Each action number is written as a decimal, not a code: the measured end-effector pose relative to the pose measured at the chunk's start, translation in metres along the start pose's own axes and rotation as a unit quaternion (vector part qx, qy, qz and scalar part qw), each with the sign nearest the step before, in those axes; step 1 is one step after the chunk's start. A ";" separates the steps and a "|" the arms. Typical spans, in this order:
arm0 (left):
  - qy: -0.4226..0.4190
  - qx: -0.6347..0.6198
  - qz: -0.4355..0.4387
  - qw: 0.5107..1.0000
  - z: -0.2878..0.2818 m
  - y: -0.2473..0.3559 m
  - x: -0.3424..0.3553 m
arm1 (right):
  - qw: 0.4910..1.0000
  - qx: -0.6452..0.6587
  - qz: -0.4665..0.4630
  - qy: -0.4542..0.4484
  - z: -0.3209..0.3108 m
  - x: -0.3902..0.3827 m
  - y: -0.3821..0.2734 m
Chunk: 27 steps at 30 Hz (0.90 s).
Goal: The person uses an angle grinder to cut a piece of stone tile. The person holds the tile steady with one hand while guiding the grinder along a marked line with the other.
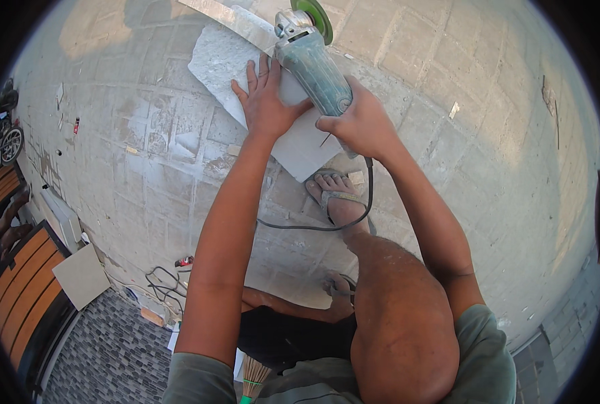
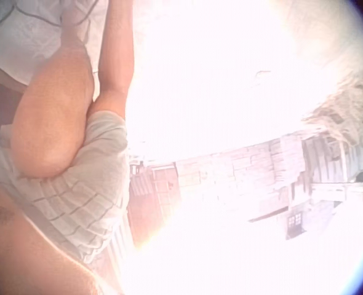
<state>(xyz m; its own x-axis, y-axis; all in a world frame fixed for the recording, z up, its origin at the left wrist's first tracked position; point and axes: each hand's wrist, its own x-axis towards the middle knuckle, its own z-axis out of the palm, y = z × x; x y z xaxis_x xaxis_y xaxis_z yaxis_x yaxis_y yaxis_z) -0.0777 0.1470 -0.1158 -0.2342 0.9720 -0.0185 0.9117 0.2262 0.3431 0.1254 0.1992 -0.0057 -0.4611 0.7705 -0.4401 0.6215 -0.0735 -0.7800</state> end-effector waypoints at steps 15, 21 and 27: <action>-0.007 -0.155 0.123 0.980 0.008 0.080 -0.072 | 0.986 0.071 0.065 0.134 -0.047 -0.021 0.037; -0.015 -0.140 0.148 0.979 0.004 0.106 -0.061 | 0.977 0.108 0.072 0.169 -0.072 -0.035 0.036; -0.002 -0.143 0.054 0.988 0.006 0.092 -0.093 | 0.981 0.133 0.015 0.138 -0.043 -0.039 0.079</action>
<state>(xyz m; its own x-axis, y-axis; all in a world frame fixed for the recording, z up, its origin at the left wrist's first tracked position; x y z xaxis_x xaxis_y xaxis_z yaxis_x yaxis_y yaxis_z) 0.0303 0.0776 -0.0882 -0.1398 0.9897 0.0296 0.7984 0.0950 0.5946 0.2197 0.1904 -0.0305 -0.2329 0.9052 -0.3555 0.4270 -0.2332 -0.8737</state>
